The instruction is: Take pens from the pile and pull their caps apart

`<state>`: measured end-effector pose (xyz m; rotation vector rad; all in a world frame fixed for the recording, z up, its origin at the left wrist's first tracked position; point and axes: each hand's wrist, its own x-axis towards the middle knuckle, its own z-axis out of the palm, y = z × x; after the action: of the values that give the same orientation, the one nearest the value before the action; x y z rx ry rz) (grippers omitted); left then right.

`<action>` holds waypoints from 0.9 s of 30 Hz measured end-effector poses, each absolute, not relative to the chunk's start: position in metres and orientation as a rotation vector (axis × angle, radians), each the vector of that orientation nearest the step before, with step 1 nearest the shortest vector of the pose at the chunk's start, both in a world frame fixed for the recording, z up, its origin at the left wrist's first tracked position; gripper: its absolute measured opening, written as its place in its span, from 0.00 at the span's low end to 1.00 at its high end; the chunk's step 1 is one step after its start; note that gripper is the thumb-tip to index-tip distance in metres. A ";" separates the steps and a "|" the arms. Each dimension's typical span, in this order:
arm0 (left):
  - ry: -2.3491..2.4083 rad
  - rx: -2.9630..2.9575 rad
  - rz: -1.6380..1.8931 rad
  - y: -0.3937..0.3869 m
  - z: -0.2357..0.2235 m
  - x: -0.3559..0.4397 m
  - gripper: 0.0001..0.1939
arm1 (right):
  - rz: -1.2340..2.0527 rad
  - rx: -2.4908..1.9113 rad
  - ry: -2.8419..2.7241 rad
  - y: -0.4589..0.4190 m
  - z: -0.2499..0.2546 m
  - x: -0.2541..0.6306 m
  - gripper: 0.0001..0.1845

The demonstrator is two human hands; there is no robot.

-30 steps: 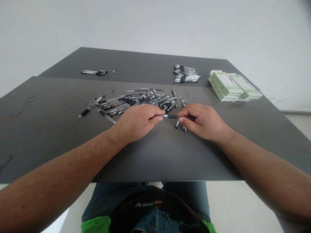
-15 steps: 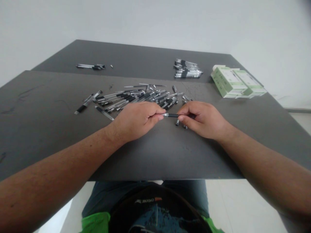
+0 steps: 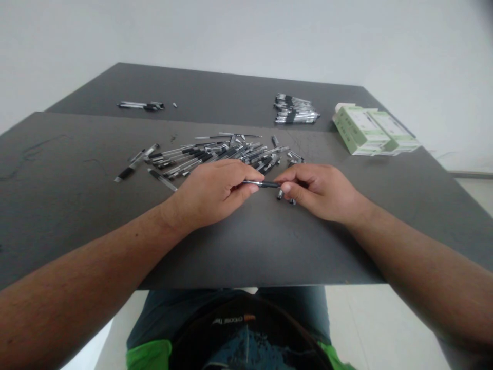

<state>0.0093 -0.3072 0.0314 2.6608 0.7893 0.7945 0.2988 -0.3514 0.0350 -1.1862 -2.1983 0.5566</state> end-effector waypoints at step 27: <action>1.104 2.258 0.931 -0.301 0.034 0.006 0.09 | 0.343 -1.365 -1.994 -0.344 0.033 0.312 0.23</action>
<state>0.0057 -0.3012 0.0345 2.2576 1.1036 0.9307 0.3121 -0.3439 0.0333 -1.3654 -1.9941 0.3429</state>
